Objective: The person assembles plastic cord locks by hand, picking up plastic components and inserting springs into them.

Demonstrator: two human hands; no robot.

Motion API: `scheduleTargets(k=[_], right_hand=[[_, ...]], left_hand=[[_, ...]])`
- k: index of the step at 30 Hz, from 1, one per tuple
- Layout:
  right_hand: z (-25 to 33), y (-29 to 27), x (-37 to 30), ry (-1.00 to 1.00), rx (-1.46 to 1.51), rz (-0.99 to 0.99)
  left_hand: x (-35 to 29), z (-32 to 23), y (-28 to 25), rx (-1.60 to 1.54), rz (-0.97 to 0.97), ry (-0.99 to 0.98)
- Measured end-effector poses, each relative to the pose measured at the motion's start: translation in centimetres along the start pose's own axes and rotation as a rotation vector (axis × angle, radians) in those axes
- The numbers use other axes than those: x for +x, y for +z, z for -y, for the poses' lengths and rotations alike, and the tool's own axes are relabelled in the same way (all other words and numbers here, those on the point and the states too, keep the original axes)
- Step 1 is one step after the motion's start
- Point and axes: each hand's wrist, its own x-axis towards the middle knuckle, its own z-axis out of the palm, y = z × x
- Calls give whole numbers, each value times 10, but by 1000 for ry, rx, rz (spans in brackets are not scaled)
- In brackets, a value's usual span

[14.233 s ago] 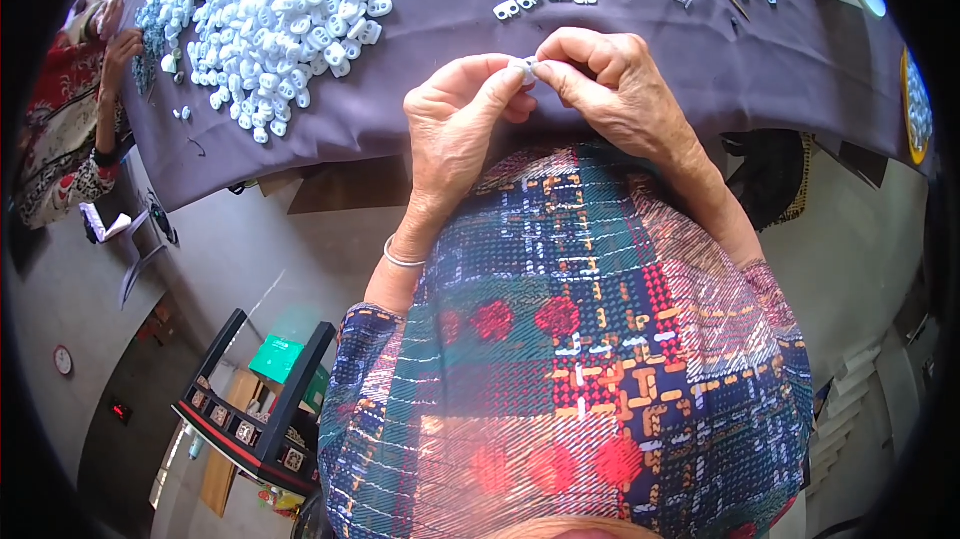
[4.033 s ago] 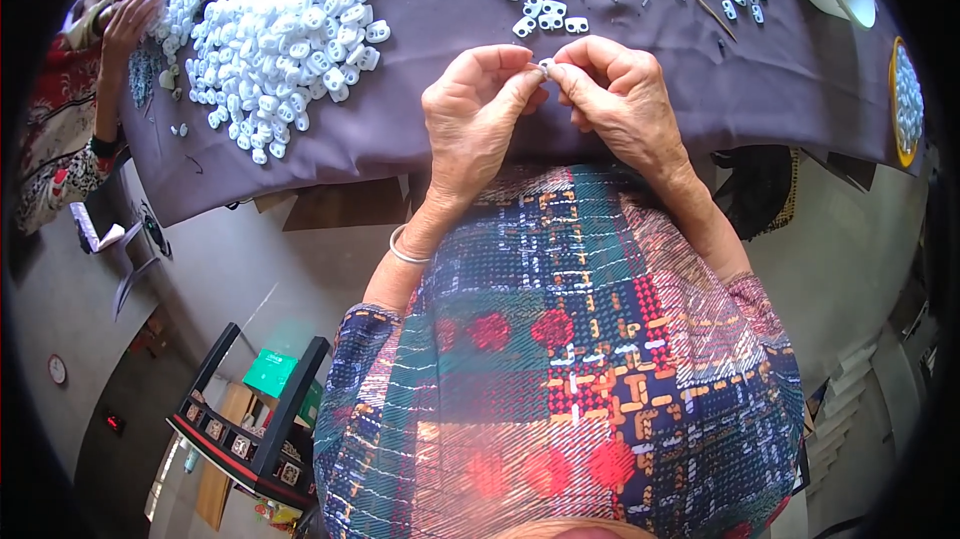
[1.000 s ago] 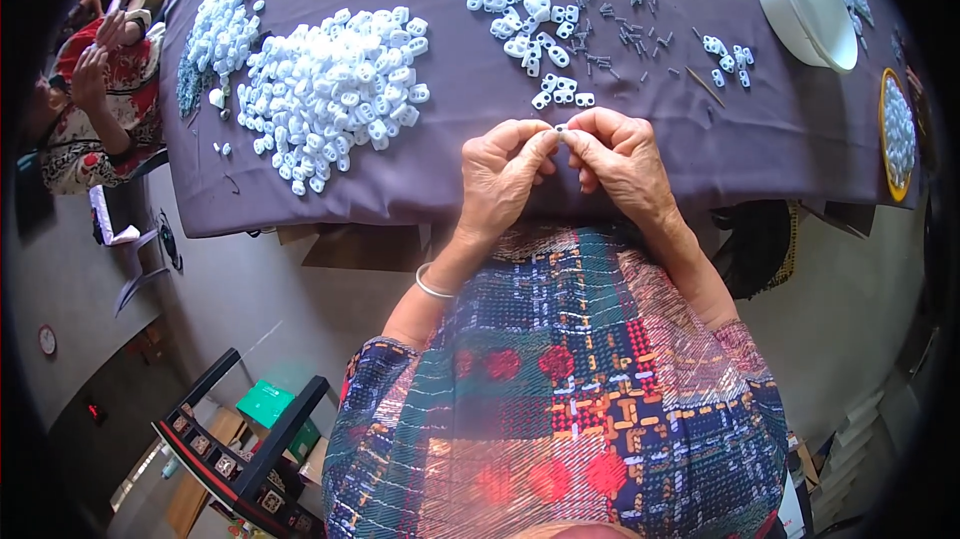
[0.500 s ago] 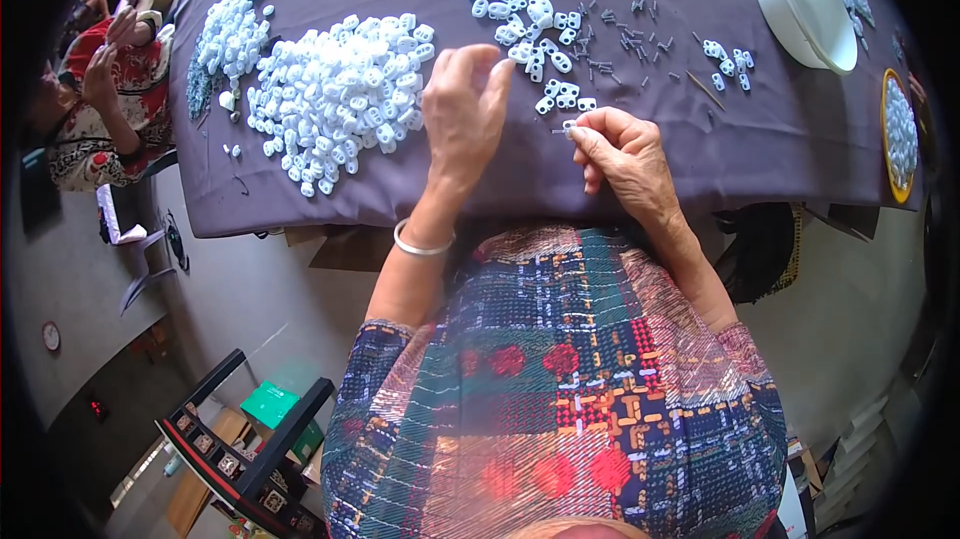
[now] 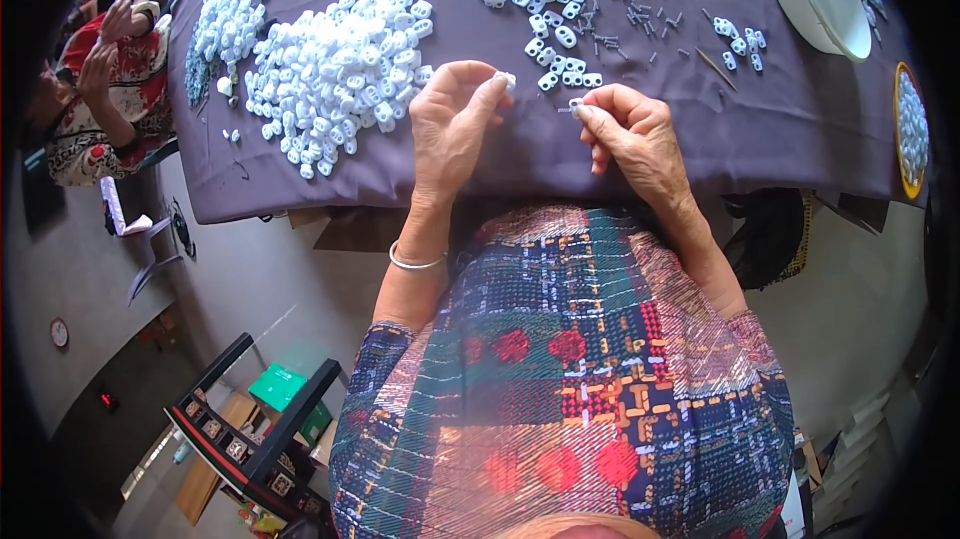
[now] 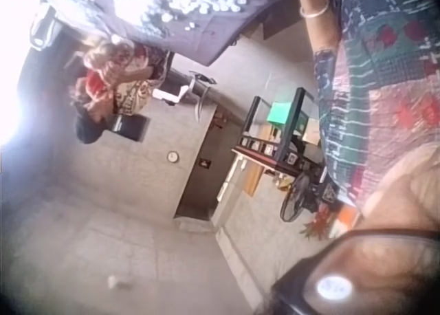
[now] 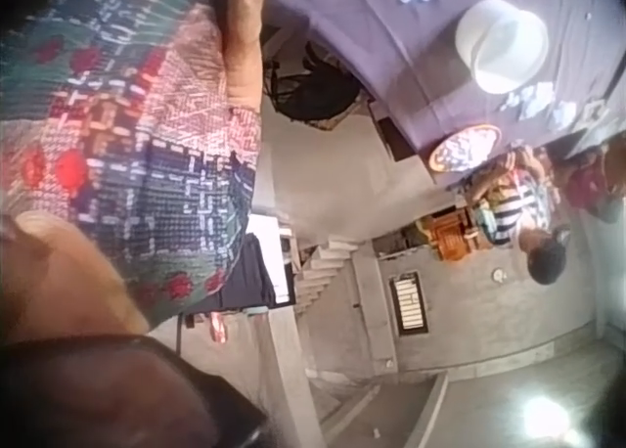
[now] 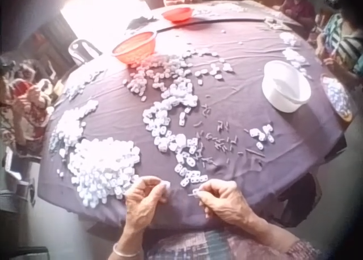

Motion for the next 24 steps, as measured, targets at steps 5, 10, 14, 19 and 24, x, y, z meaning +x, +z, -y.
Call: scheduleTargets(k=[5, 10, 14, 19, 24], right_hand=[[-1, -1, 1, -10, 4, -12], [-4, -1, 2, -7, 17, -23], [-3, -1, 1, -14, 4, -26], [-4, -2, 0, -27, -7, -23], [-2, -1, 0, -13, -12, -25]], left_hand=[[-13, 2, -3, -479, 109, -237], [-17, 7, -1, -543, 124, -271], [-20, 3, -1, -465, 97, -257], [-19, 3, 0, -465, 91, -258], [-16, 4, 5, -246, 60, -98]])
